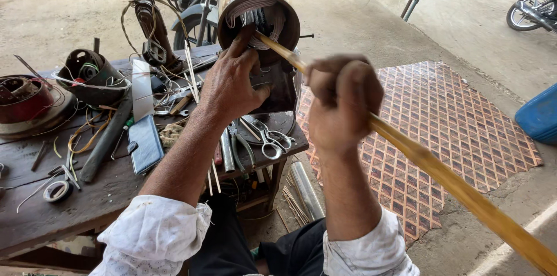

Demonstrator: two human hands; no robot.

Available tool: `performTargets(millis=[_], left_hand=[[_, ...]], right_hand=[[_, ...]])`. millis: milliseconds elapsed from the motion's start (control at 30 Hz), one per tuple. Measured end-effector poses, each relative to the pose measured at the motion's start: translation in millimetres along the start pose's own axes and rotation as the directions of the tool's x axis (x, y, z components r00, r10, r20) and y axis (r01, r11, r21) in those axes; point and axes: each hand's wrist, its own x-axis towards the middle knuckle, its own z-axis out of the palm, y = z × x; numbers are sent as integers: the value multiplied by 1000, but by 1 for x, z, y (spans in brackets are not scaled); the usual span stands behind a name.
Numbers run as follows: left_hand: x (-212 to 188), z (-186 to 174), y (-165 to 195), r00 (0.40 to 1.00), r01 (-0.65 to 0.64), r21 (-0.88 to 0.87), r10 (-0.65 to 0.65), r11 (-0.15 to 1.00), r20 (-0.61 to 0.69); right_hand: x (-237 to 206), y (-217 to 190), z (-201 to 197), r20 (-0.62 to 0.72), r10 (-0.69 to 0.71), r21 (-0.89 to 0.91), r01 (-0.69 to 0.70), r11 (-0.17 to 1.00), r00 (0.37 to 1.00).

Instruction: The person sits on the ground at a cluttered workbench and winds wire into a cylindrical metal housing, using a long bamboo stick to push and guide the wire coils inside while steadying the cylinder with the other hand. They repeatedly adjust the wire bundle inside the cylinder and finally set the assembly down on the bench.

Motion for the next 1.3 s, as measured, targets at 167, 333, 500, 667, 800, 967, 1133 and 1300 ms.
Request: performTargets(millis=[167,333,500,667,800,967,1133,1300], left_hand=[[-1,3,7,998,53,53,-54,997,17],[0,9,7,996,89,121,-91,989,17],[-1,11,6,995,99,62,-99,993,3],[-11,10,2,994,47,-17,-49,999,-100],[-15,11,-2,984,50,-147,-74,988,-160],[-17,10,-4,975,7,-198,-51,980,-217],[-14,11,-7,975,-9,-178,-32,984,-222],[-7,13,-10,988,27,-140,-48,990,-148]], right_hand=[[-1,-1,-14,-38,-171,-29,170,985,985],[14,59,-15,-4,-177,-70,176,982,984],[24,91,-15,54,-84,-64,87,994,995],[33,111,-17,89,-45,-81,52,995,995],[34,122,-18,84,-14,-100,23,995,996],[28,117,-13,3,51,-61,-51,997,999],[26,106,6,-45,57,-87,-61,994,997],[-5,56,14,-25,76,-83,-78,993,997]])
